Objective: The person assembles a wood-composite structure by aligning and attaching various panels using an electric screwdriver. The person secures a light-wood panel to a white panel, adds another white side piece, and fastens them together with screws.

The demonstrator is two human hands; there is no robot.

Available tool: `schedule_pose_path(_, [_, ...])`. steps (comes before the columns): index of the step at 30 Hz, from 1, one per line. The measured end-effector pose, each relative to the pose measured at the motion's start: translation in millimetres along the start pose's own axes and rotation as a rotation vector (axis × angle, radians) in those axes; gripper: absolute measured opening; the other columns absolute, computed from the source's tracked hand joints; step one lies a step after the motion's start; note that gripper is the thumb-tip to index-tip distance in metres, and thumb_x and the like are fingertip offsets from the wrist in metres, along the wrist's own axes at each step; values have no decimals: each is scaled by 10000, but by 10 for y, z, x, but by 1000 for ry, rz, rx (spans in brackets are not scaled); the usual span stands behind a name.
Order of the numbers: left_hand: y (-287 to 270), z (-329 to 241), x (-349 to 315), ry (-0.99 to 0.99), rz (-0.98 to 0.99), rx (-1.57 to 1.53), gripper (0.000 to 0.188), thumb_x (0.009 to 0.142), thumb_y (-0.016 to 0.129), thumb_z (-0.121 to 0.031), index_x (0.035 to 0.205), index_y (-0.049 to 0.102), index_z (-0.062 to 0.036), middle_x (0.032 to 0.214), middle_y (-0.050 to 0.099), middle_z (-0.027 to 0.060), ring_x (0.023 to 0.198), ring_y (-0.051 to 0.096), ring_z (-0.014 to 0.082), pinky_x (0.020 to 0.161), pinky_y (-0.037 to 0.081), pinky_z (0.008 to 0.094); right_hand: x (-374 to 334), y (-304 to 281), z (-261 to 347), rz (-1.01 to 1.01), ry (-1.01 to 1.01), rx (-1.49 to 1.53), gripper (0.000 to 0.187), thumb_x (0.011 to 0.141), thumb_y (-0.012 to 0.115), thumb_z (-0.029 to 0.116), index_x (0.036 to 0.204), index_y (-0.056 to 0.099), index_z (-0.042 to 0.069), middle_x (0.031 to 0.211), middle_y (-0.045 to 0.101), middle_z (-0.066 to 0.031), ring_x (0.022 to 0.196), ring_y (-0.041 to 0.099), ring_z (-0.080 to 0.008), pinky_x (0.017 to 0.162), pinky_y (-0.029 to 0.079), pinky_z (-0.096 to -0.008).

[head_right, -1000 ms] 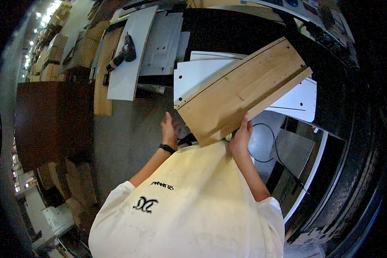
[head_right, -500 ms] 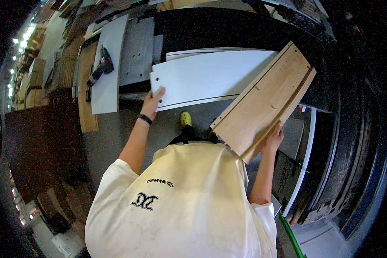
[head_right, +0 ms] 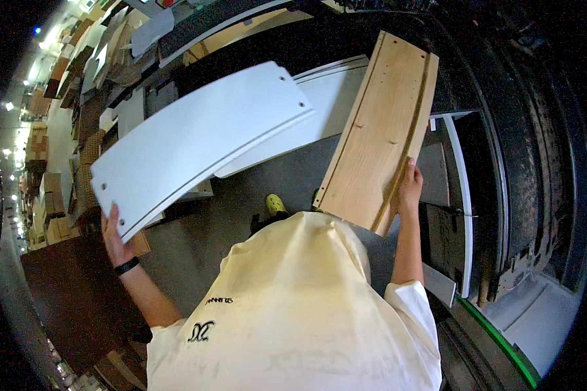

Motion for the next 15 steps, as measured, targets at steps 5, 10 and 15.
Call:
schedule_pose_path(5, [-199,-682,-289,204,-242,187,676,921,727,-319,1448,467,17,1327,581,187,1157,608,287,949,529,426,-194,709,215,93,-72,93,609,1031,535,521,1135,646,-69,1007,665,-100,870,595,-175,773,493,-323])
schedule_pose_path(10, [-451,-1021,-400,257,-372,158,739,891,761,-351,1469,454,-7,1338,578,164,1169,595,279,933,529,421,-334,1412,-86,173,-49,277,545,1042,530,493,1056,638,-41,947,646,-76,831,575,-163,763,494,-328])
schedule_pose_path(15, [-294,-1427,-469,307,-453,248,782,881,783,-362,1482,424,-13,1332,571,156,1187,577,286,936,537,433,-391,1746,-263,177,-136,301,503,1059,518,446,1114,618,-44,944,643,-81,859,569,-166,792,482,-328])
Point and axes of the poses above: each hand's wrist, its own x-axis towards the middle knuckle, its own y-axis out of the palm, z = x × y, the point moved 1 cm from there along x, towards the middle knuckle
